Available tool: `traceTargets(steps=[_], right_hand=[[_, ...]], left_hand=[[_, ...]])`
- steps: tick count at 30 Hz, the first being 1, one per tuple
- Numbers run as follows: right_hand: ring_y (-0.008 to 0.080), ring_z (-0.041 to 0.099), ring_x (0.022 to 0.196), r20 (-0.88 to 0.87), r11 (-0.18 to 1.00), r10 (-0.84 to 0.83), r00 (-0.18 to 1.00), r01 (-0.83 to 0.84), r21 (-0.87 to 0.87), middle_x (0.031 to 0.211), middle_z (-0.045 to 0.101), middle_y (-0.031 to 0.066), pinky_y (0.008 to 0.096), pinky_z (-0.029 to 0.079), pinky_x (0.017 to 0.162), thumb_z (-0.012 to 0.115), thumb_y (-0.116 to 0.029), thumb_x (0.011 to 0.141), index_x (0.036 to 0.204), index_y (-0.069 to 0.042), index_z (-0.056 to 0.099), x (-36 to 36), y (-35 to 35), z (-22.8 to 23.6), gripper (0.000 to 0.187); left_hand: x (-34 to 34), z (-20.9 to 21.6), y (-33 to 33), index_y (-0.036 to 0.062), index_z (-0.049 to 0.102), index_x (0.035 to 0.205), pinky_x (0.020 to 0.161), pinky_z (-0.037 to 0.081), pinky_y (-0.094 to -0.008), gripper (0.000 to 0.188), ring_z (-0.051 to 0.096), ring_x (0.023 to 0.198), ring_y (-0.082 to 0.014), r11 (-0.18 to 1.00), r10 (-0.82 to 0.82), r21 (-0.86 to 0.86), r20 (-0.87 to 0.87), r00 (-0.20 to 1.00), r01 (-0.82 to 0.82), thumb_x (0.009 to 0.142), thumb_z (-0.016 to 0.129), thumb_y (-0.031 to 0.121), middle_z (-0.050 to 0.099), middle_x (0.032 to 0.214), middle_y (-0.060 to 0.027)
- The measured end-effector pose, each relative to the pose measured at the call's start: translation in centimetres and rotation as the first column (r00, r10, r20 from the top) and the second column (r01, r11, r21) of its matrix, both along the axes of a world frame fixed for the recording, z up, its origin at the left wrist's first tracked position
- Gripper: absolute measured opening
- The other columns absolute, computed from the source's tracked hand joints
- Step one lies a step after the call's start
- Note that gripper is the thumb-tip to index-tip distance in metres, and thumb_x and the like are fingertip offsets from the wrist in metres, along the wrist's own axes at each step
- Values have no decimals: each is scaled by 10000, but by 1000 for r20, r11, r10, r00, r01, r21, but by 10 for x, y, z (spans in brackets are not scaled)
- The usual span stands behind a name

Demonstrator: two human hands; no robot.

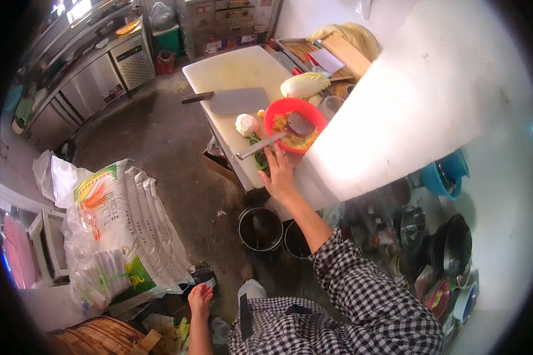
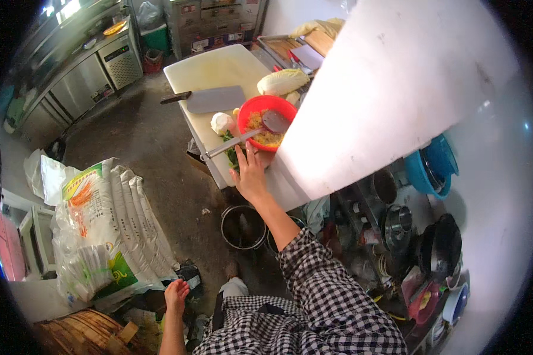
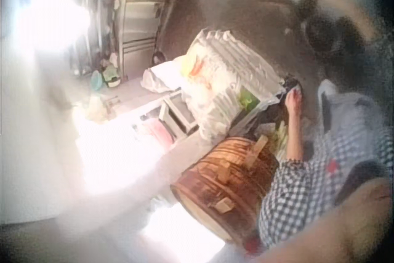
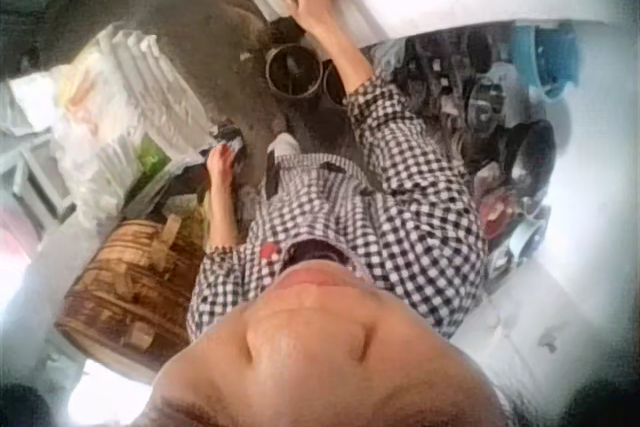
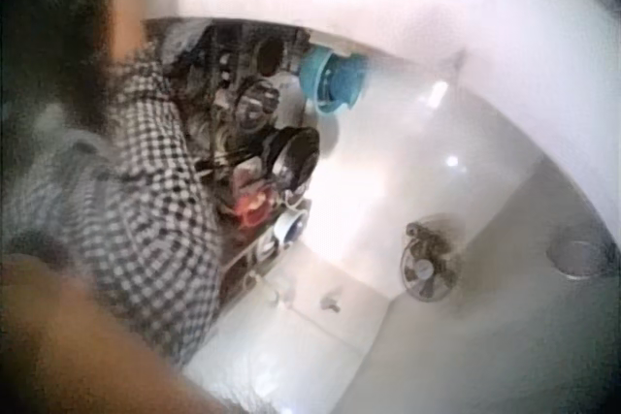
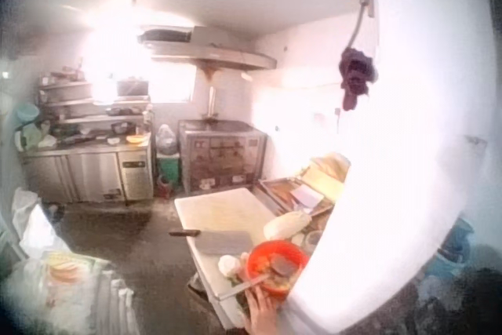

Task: The person washes leafy green vegetables in a sink using running water and a colander, then rinses the colander and washes their hands. The person also handles a blue bowl and a pink bowl containing round yellow items.

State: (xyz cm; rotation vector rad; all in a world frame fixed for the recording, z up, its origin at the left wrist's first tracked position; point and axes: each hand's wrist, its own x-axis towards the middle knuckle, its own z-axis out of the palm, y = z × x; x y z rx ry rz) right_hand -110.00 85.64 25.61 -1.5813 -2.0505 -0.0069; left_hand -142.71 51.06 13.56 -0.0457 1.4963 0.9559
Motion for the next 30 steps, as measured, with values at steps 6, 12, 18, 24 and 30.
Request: traceTargets(steps=[6,12,18,24,30], right_hand=[[284,533,1199,-867,958,-230,441,-55,-283,1296,548,177,356,415,1014,555,-69,923,1247,22,541,36,-89,25,337],[274,561,1188,-689,931,-323,-649,-349,-108,1234,606,153,390,436,1060,487,-185,982,1234,31,563,119,-228,77,340],[281,592,1160,-731,972,-89,-677,-221,86,1224,623,158,396,468,1028,485,-230,988,1221,35,574,221,-328,87,363],[308,629,1078,-600,968,57,-798,191,-163,1147,642,180,417,496,973,529,-163,964,1181,39,590,251,-431,21,303],[257,637,1006,-667,804,261,-698,540,-250,1068,642,126,356,531,885,533,-143,961,1187,13,575,246,-579,-1,277]], left_hand=[[36,-5,52,13,605,1107,750,548,-353,270,669,886,-235,959,-272,97,58,961,266,965,540,232,678,1001,-132],[122,4,85,0,607,1097,714,540,-313,252,656,815,-197,826,-513,291,33,858,483,974,530,206,678,960,-113],[222,37,137,-21,621,1025,712,521,-361,220,631,812,-223,577,-733,505,-27,680,642,957,579,183,646,913,-128],[297,57,186,14,594,1116,732,534,-355,271,652,846,-234,309,-930,364,-80,360,879,954,569,229,664,949,-121],[393,89,135,33,595,1128,727,524,-319,270,655,848,-207,-89,-976,250,-215,-35,964,984,516,246,668,953,-97]])
